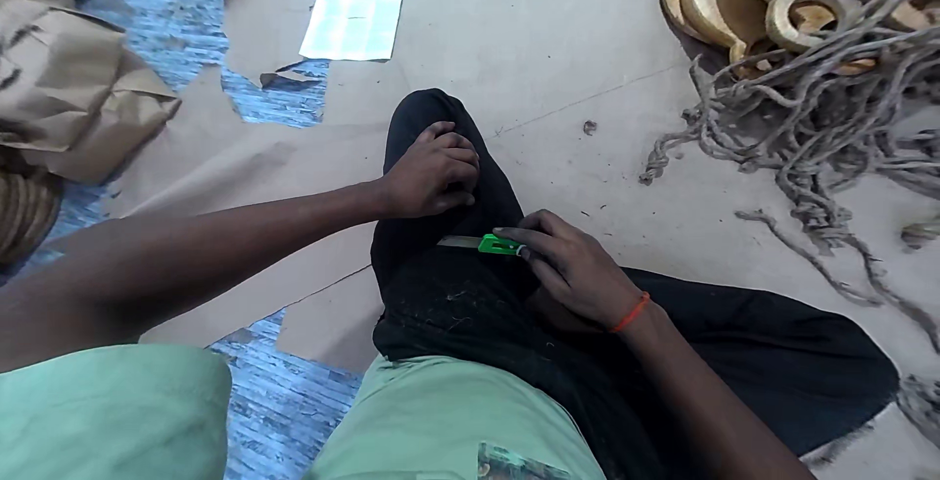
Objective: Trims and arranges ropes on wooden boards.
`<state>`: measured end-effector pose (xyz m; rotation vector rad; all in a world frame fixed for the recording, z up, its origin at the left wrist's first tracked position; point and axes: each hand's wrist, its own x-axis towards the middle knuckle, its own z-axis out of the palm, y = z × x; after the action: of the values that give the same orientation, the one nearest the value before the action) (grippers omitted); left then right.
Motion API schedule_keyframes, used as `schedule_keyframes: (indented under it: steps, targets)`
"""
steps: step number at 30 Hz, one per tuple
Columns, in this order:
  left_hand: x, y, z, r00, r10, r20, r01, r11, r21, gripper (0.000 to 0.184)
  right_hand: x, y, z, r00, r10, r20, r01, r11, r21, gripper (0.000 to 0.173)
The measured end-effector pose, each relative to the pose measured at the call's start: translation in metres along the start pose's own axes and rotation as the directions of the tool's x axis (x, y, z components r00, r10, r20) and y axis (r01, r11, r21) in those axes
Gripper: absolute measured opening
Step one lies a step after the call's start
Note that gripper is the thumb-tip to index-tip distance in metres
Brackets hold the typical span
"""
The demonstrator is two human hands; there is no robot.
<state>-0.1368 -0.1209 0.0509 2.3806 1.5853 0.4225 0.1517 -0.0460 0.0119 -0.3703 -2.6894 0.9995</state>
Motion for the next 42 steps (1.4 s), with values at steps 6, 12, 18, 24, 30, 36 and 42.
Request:
schedule_keyframes:
  steps: [6,12,18,24,30,36,42]
  targets:
    - [-0.001,0.000,0.000,1.000,-0.011,0.002,0.011,1.000,-0.007,0.017,-0.002,0.014,0.018,0.991,-0.133,-0.018,0.132,0.989,-0.065,0.028]
    - [0.000,0.000,0.000,1.000,-0.009,-0.005,0.008,1.000,-0.012,0.016,-0.030,0.010,0.018,0.989,-0.150,-0.016,0.149,0.987,-0.056,0.031]
    - [0.000,0.000,0.001,1.000,-0.011,-0.014,0.011,1.000,-0.016,0.016,-0.009,0.008,0.021,0.973,-0.155,-0.170,0.136,0.984,-0.119,0.027]
    - [0.000,0.001,0.000,1.000,-0.014,-0.011,0.013,1.000,-0.006,0.017,-0.022,0.001,0.028,0.961,-0.250,-0.121,0.230,0.960,-0.157,0.028]
    - [0.000,0.001,0.001,1.000,0.002,-0.023,-0.002,1.000,-0.015,0.016,-0.043,0.003,0.022,0.974,-0.193,-0.117,0.179,0.976,-0.123,0.026]
    - [-0.002,0.001,0.002,1.000,-0.009,-0.021,0.009,1.000,-0.003,0.017,-0.023,0.014,0.018,0.999,-0.034,-0.001,0.034,0.999,-0.030,0.030]
    - [-0.002,-0.001,0.003,0.999,0.002,-0.036,-0.002,1.000,-0.012,0.018,-0.032,0.012,0.007,0.983,0.022,0.185,-0.027,0.999,0.027,0.029]
